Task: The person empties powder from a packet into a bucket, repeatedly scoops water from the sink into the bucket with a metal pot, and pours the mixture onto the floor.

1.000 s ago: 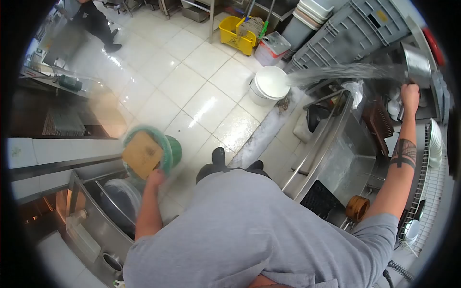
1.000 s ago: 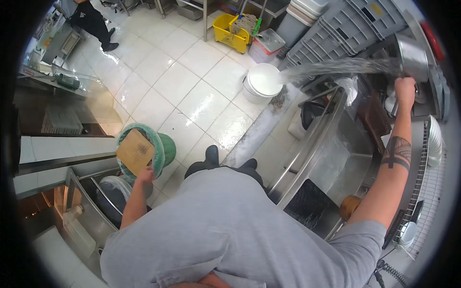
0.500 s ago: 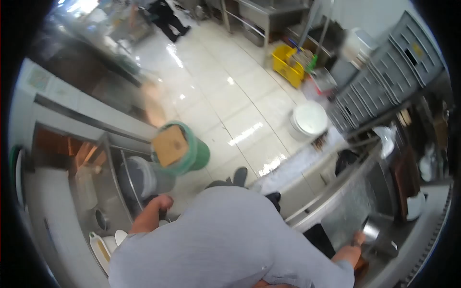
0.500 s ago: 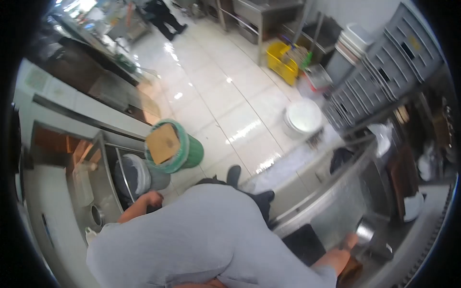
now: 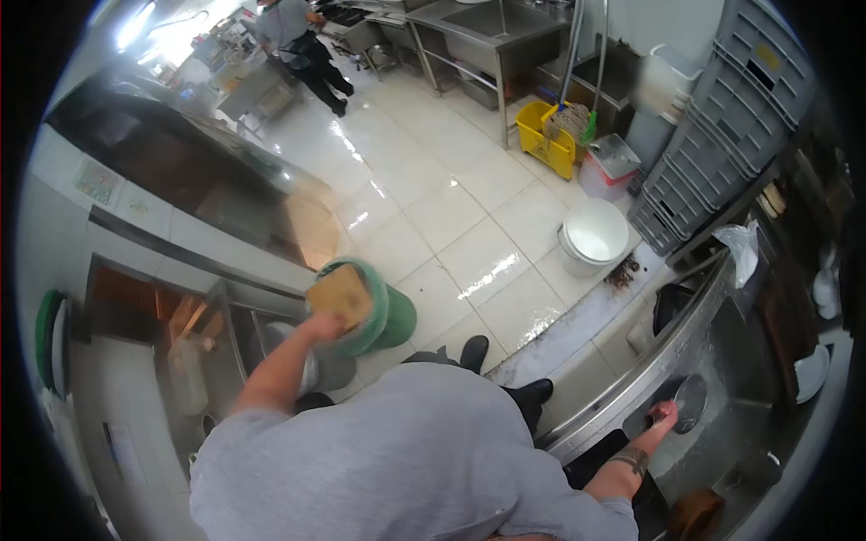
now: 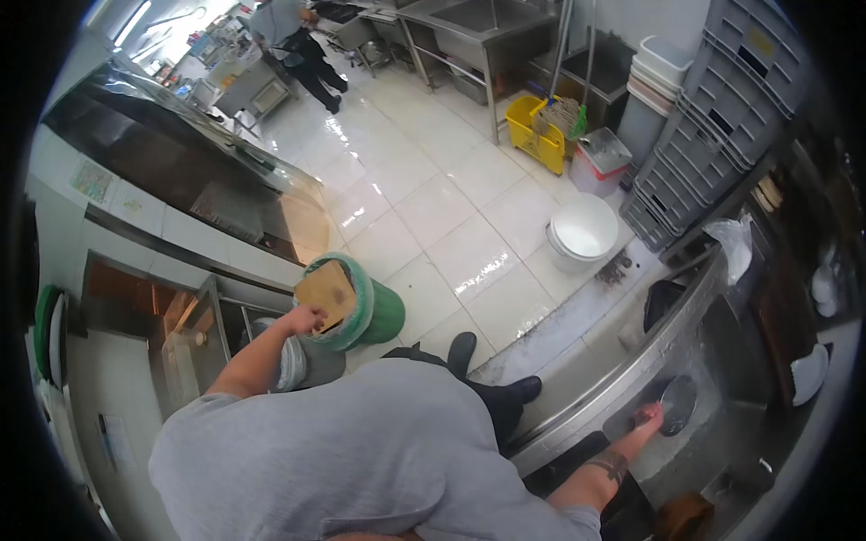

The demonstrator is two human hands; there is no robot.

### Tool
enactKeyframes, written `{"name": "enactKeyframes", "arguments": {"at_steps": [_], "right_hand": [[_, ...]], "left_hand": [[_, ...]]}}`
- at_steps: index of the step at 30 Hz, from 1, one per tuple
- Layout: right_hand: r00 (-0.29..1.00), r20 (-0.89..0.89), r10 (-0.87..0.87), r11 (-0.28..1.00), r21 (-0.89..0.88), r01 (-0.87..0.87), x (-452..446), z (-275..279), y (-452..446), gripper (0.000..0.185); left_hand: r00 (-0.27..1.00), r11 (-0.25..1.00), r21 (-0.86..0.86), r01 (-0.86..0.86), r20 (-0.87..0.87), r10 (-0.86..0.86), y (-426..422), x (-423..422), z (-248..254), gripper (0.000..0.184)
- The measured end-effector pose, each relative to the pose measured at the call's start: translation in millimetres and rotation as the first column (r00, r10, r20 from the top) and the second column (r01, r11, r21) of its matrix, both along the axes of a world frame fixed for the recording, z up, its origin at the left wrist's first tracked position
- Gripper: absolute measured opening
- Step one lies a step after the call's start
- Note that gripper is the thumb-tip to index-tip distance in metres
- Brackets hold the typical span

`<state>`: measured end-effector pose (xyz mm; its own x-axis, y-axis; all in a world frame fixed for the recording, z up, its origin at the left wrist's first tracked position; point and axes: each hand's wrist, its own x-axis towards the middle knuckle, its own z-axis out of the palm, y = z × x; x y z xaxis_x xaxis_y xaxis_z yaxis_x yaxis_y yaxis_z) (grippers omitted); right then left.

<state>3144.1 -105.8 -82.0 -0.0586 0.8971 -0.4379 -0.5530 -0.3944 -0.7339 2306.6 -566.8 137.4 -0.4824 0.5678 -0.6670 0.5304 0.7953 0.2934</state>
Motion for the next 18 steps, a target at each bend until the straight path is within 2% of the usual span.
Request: {"name": "enactKeyframes", "arguments": {"at_steps": [1, 2, 3, 4, 5, 6, 7, 8, 10, 11, 13, 14, 15, 16, 17, 18], "right_hand": [[0.996, -0.07, 0.051, 0.998, 0.037, -0.049, 25, -16, 17, 0.037], [0.994, -0.087, -0.062, 0.998, -0.032, 0.059, 50, -32, 35, 0.038], [0.847, 0.392, -0.36, 0.931, 0.205, 0.301, -18, 60, 18, 0.04], [0.811, 0.504, -0.297, 0.953, 0.204, 0.223, -26, 99, 22, 0.041], [0.957, 0.28, -0.074, 0.977, 0.215, 0.012, 7, 106, 44, 0.041], [0.975, 0.222, -0.016, 0.96, 0.277, -0.047, 8, 135, 56, 0.041], [0.986, 0.096, -0.138, 0.977, 0.179, 0.12, -34, 202, 49, 0.04], [0.982, 0.137, -0.132, 0.982, 0.152, 0.111, -43, 241, 55, 0.038], [0.983, 0.166, -0.084, 0.996, 0.052, 0.076, -52, 302, 73, 0.036], [0.987, 0.156, -0.044, 0.998, -0.025, 0.049, -54, 329, 85, 0.034], [0.978, 0.203, 0.041, 0.998, -0.058, -0.03, -52, 367, 118, 0.033], [0.962, 0.272, 0.036, 0.998, -0.061, -0.021, -75, 396, 122, 0.033], [0.926, 0.362, 0.11, 0.994, -0.025, -0.108, -77, 410, 137, 0.031], [0.888, 0.45, 0.097, 0.995, -0.016, -0.1, -95, 430, 144, 0.031], [0.844, 0.53, 0.083, 0.996, -0.006, -0.094, -113, 451, 151, 0.03], [0.825, 0.561, 0.063, 0.998, -0.034, -0.053, -122, 465, 165, 0.03]], "left_hand": [[0.997, 0.996, 0.064, 0.062, 0.047, -0.065, 9, -1, -2, 0.025], [0.987, 0.984, 0.131, 0.119, 0.092, -0.132, 17, -3, -5, 0.027], [0.983, 0.991, 0.121, -0.064, 0.18, 0.042, 20, -6, -17, 0.03], [0.94, 0.967, 0.079, -0.241, 0.268, 0.212, 22, -2, -30, 0.033], [0.932, 0.978, 0.049, -0.201, 0.318, 0.175, 21, 2, -41, 0.033], [0.943, 0.986, 0.026, -0.164, 0.298, 0.149, 15, 1, -54, 0.033], [0.954, 0.991, 0.015, -0.136, 0.273, 0.127, 8, 1, -68, 0.033], [0.946, 0.993, 0.013, -0.114, 0.307, 0.104, -1, 2, -82, 0.033], [0.985, 0.999, -0.006, 0.048, 0.169, -0.047, -24, 7, -107, 0.028], [0.981, 0.999, 0.007, 0.046, 0.186, -0.046, -26, 12, -112, 0.028], [0.943, 0.966, -0.237, -0.106, 0.285, 0.173, -32, 17, -117, 0.027], [0.938, 0.967, -0.229, -0.109, 0.298, 0.177, -43, 10, -133, 0.027], [0.861, 0.897, -0.01, 0.441, 0.287, -0.42, -62, -4, -167, 0.02], [0.482, 0.501, 0.166, 0.849, 0.143, -0.864, -75, -10, -193, 0.017], [0.486, 0.504, 0.177, 0.845, 0.14, -0.863, -81, -9, -206, 0.017], [0.592, 0.602, 0.208, 0.771, 0.114, -0.798, -87, -10, -213, 0.016]]}}
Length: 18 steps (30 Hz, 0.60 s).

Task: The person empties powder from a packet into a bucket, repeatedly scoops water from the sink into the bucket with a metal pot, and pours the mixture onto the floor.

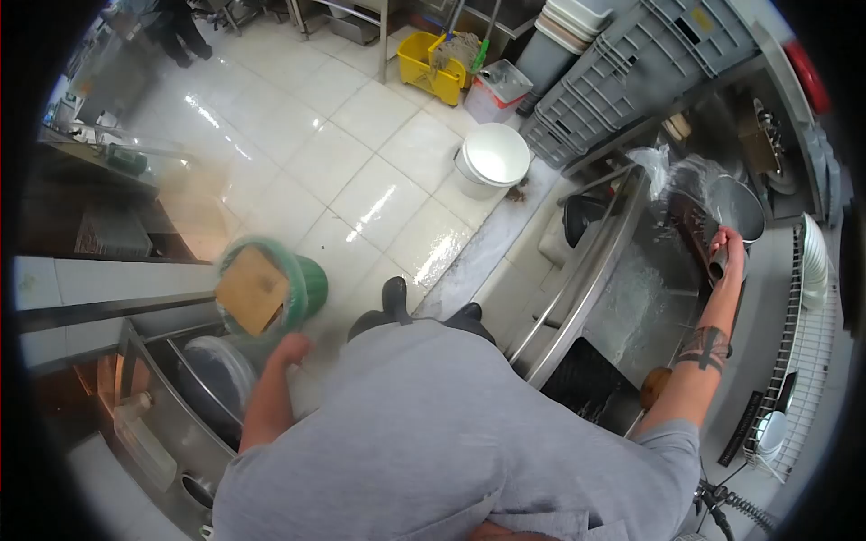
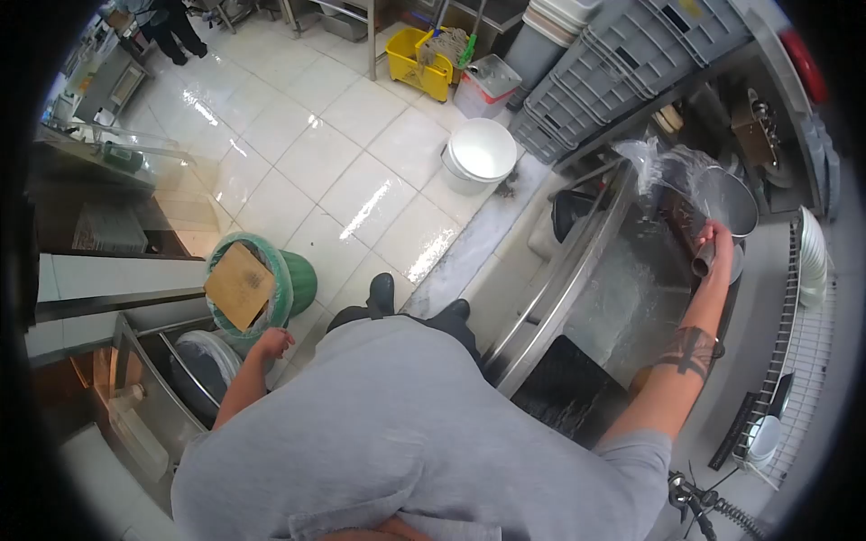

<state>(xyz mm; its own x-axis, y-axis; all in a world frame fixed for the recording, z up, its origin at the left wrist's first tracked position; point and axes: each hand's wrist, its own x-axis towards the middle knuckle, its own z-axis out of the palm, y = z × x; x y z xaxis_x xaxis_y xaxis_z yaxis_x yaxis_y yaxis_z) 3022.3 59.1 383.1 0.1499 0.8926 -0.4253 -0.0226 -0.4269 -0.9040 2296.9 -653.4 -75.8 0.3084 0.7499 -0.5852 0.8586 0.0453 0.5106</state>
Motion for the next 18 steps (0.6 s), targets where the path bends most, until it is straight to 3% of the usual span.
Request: {"name": "enactKeyframes", "arguments": {"at_steps": [1, 2, 3, 5, 7, 8, 10, 11, 12, 13, 14, 15, 16, 17, 18], "right_hand": [[0.999, 0.034, -0.035, 0.999, -0.025, 0.036, -10, 11, 13, 0.03], [0.984, 0.168, 0.061, 0.998, -0.017, -0.059, -10, 16, 28, 0.03], [0.953, 0.289, 0.091, 0.994, 0.03, -0.104, -10, 18, 43, 0.03], [0.903, 0.429, 0.024, 0.989, 0.123, -0.085, -43, 32, 43, 0.027], [0.86, 0.509, 0.039, 0.974, 0.174, -0.147, -51, 33, 66, 0.024], [0.871, 0.489, 0.054, 0.968, 0.189, -0.166, -61, 35, 71, 0.024], [0.683, 0.728, 0.057, 0.964, 0.138, -0.228, -78, 45, 83, 0.021], [0.697, 0.714, 0.064, 0.959, 0.149, -0.24, -89, 48, 88, 0.021], [0.623, 0.782, 0.018, 0.951, 0.179, -0.252, -97, 49, 92, 0.02], [0.539, 0.841, -0.033, 0.942, 0.206, -0.263, -102, 52, 95, 0.019], [0.298, 0.95, -0.09, 0.931, 0.186, -0.313, -103, 59, 102, 0.022], [0.307, 0.948, -0.086, 0.93, 0.188, -0.318, -103, 59, 106, 0.022], [0.163, 0.945, -0.283, 0.862, 0.325, -0.388, -102, 58, 110, 0.026], [0.03, 0.879, -0.476, 0.767, 0.432, -0.474, -100, 57, 113, 0.033], [0.039, 0.881, -0.472, 0.767, 0.432, -0.475, -99, 62, 109, 0.033]], "left_hand": [[0.991, 0.99, 0.037, -0.134, 0.008, 0.134, -8, -1, -5, 0.015], [0.988, 0.987, 0.045, -0.152, 0.0, 0.152, -12, 3, -5, 0.015], [0.922, 0.923, -0.015, -0.384, -0.062, 0.383, -12, 11, -3, 0.015], [0.666, 0.663, -0.065, -0.746, -0.108, 0.738, -17, 18, -6, 0.016], [0.752, 0.768, 0.035, -0.639, -0.179, 0.634, -26, 19, -3, 0.017], [0.884, 0.938, 0.104, -0.33, -0.315, 0.346, -29, 18, 1, 0.017], [0.88, 0.929, 0.092, -0.358, -0.3, 0.369, -35, 19, -6, 0.017], [0.893, 0.93, 0.057, -0.364, -0.264, 0.366, -36, 19, -9, 0.018], [0.883, 0.925, 0.067, -0.375, -0.279, 0.378, -36, 19, -9, 0.018], [0.803, 0.815, -0.014, -0.579, -0.182, 0.567, -35, 20, -10, 0.018], [0.743, 0.743, -0.063, -0.667, -0.141, 0.655, -30, 21, -6, 0.018], [0.667, 0.658, -0.11, -0.745, -0.105, 0.737, -22, 23, 4, 0.018], [0.837, 0.854, -0.041, -0.519, -0.226, 0.498, -10, 20, 12, 0.018], [0.909, 0.972, -0.015, -0.236, -0.357, 0.216, -2, 20, 23, 0.019], [0.905, 0.97, -0.018, -0.241, -0.365, 0.218, 1, 20, 20, 0.019]]}}
